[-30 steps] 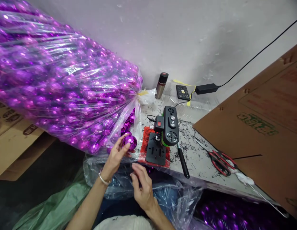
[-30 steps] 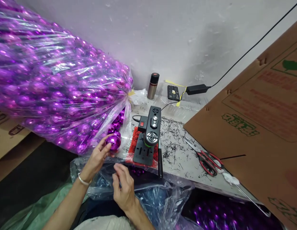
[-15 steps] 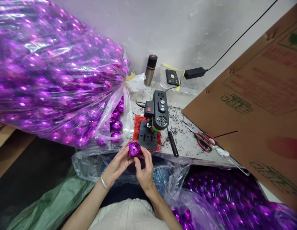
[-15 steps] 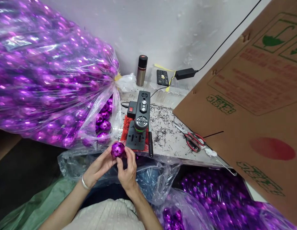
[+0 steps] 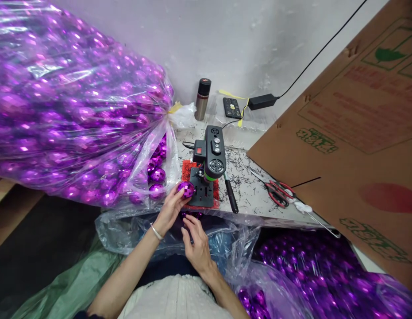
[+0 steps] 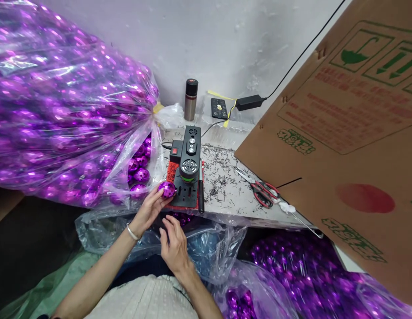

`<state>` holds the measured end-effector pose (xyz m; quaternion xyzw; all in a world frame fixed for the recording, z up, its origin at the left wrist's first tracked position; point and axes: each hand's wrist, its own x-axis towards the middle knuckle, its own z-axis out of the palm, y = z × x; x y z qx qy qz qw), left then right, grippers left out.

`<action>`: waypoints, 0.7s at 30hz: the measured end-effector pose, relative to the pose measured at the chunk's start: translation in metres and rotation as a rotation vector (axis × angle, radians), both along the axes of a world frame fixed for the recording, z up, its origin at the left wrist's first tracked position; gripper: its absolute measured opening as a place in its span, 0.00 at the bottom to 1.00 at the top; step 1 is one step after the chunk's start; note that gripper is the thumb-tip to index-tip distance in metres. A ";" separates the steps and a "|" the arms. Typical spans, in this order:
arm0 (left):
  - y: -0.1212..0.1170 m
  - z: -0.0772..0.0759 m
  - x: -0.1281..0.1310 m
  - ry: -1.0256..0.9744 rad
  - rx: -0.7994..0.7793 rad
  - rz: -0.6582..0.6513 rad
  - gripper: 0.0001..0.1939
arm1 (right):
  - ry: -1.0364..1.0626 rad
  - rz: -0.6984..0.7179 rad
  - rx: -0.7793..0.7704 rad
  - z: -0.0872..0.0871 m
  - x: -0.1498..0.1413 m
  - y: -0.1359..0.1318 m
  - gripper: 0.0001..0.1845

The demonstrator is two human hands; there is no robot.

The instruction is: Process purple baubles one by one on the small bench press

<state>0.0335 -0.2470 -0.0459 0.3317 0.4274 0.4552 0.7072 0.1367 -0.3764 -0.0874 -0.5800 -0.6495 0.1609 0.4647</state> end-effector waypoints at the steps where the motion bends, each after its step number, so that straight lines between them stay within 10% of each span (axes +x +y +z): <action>1: 0.003 -0.001 0.002 0.035 0.011 0.004 0.28 | -0.009 0.010 -0.002 -0.002 -0.001 -0.003 0.20; 21: 0.026 -0.026 0.022 0.843 0.638 -0.074 0.29 | -0.037 -0.032 -0.022 -0.012 0.017 -0.016 0.18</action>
